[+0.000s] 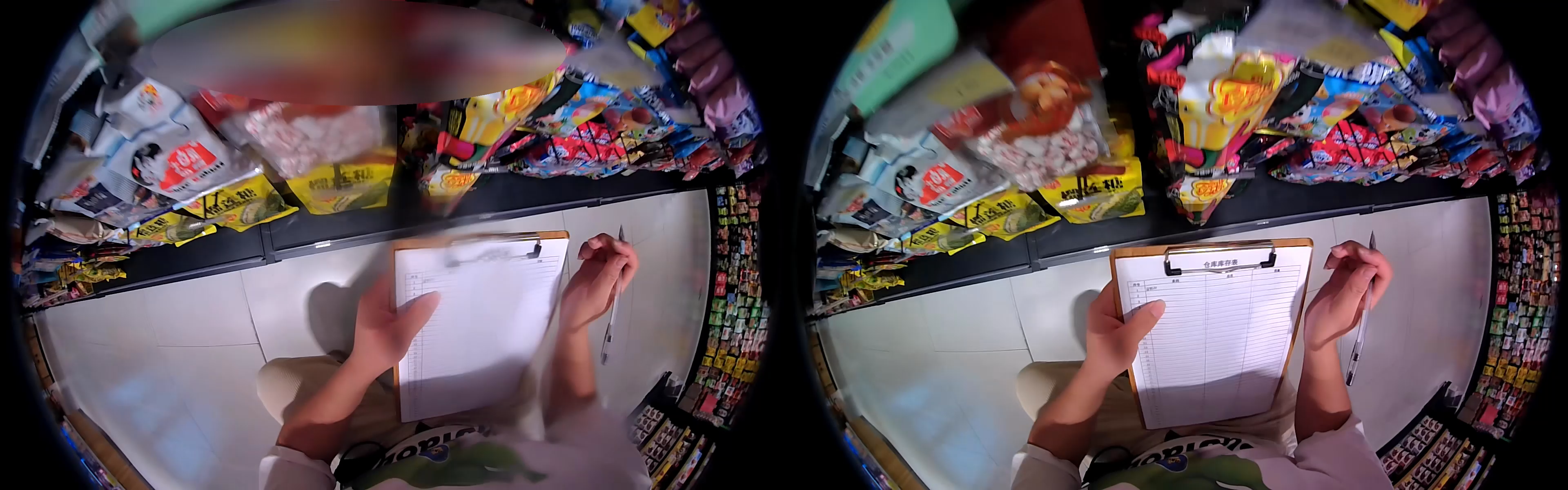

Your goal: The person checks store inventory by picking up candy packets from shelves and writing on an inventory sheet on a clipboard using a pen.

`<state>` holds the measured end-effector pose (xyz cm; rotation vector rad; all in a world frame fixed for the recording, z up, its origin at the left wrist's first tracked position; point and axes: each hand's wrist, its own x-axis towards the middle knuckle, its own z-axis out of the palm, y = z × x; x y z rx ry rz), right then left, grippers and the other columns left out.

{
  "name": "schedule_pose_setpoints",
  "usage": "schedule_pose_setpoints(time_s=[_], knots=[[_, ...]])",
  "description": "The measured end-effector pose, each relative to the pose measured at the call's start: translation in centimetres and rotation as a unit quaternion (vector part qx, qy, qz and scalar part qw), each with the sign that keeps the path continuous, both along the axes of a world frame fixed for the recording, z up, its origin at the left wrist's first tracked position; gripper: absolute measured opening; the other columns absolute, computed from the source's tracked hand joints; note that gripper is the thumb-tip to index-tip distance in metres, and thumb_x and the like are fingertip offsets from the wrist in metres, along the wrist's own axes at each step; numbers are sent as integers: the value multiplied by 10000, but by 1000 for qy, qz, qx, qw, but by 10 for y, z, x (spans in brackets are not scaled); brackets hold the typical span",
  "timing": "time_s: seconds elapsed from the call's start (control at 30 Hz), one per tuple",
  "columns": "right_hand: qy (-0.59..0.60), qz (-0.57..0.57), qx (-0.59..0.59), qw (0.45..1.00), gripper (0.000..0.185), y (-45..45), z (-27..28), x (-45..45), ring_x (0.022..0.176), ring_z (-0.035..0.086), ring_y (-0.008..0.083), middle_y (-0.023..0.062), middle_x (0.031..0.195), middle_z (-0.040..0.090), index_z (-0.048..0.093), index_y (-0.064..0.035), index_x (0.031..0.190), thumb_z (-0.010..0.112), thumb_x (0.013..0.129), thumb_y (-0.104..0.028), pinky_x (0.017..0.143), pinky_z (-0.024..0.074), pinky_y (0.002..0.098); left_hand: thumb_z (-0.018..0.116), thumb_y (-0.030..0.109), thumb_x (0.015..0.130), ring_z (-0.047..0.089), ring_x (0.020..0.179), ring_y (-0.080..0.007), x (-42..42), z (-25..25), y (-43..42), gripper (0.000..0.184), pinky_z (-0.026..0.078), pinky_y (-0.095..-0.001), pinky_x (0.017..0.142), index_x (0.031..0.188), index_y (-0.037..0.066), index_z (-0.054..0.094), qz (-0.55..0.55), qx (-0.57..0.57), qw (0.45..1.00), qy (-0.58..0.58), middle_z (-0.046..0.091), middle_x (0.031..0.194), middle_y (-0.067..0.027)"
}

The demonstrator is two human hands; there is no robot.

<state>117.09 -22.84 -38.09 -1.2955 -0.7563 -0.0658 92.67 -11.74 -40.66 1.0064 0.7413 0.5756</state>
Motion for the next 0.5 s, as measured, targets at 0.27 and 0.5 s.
schedule_pose_setpoints(time_s=[0.27,0.5], knots=[[241,131,-81,958,316,-14,164,-11,966,515,168,120,1120,548,390,-99,1143,473,992,-363,883,410,347,626,-11,911,624,971,-100,-19,184,4,344,498,-258,851,1243,-24,537,31,-58,994,-82,672,1104,-71],[303,158,-161,926,473,-26,359,-27,889,574,136,93,971,593,489,-17,1110,338,1012,-455,786,460,278,639,2,923,582,885,-51,-19,403,6,308,479,-223,780,1222,-10,565,58,-22,995,-79,655,1028,-13]])
